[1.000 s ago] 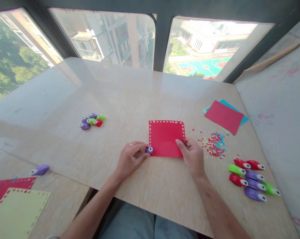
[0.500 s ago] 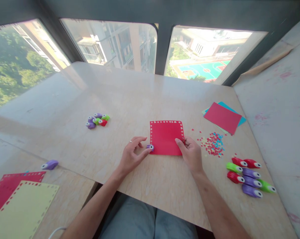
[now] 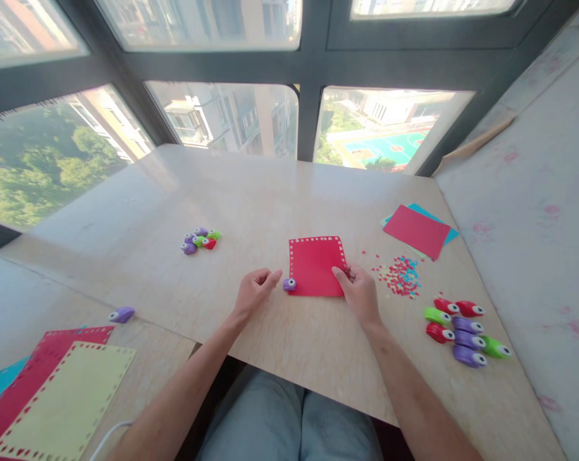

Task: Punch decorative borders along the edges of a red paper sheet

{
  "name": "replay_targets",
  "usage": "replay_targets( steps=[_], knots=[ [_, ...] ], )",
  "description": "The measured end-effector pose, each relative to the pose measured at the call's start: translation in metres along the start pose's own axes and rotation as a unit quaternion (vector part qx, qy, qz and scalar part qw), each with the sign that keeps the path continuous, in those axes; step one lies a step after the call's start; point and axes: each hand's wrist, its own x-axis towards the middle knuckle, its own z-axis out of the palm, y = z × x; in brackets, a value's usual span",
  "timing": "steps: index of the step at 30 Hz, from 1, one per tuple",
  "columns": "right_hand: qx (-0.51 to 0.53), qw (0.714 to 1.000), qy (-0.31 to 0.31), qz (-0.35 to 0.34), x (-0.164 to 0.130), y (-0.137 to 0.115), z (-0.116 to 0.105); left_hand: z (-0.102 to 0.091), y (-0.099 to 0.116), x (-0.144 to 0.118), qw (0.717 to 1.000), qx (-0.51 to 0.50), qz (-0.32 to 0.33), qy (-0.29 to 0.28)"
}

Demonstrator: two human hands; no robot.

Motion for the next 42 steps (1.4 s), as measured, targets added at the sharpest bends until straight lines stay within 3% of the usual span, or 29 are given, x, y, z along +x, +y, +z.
replay_targets(
  steps=[5, 11, 28, 42],
  knots=[
    [-0.010, 1.000, 0.004, -0.015, 0.000, -0.002, 0.001, -0.007, 0.008, 0.015, 0.988, 0.001, -0.096, -0.118],
    [-0.030, 0.999, 0.010, -0.025, 0.000, -0.004, 0.001, -0.010, 0.019, 0.021, 0.974, 0.024, -0.140, -0.175],
    [-0.080, 0.996, 0.022, -0.040, -0.001, -0.006, 0.000, -0.007, 0.020, 0.030, 0.960, 0.003, -0.180, -0.216],
    [-0.063, 0.997, 0.022, -0.038, -0.002, -0.005, 0.001, -0.004, 0.028, 0.026, 0.964, -0.018, -0.223, -0.141]
  ],
)
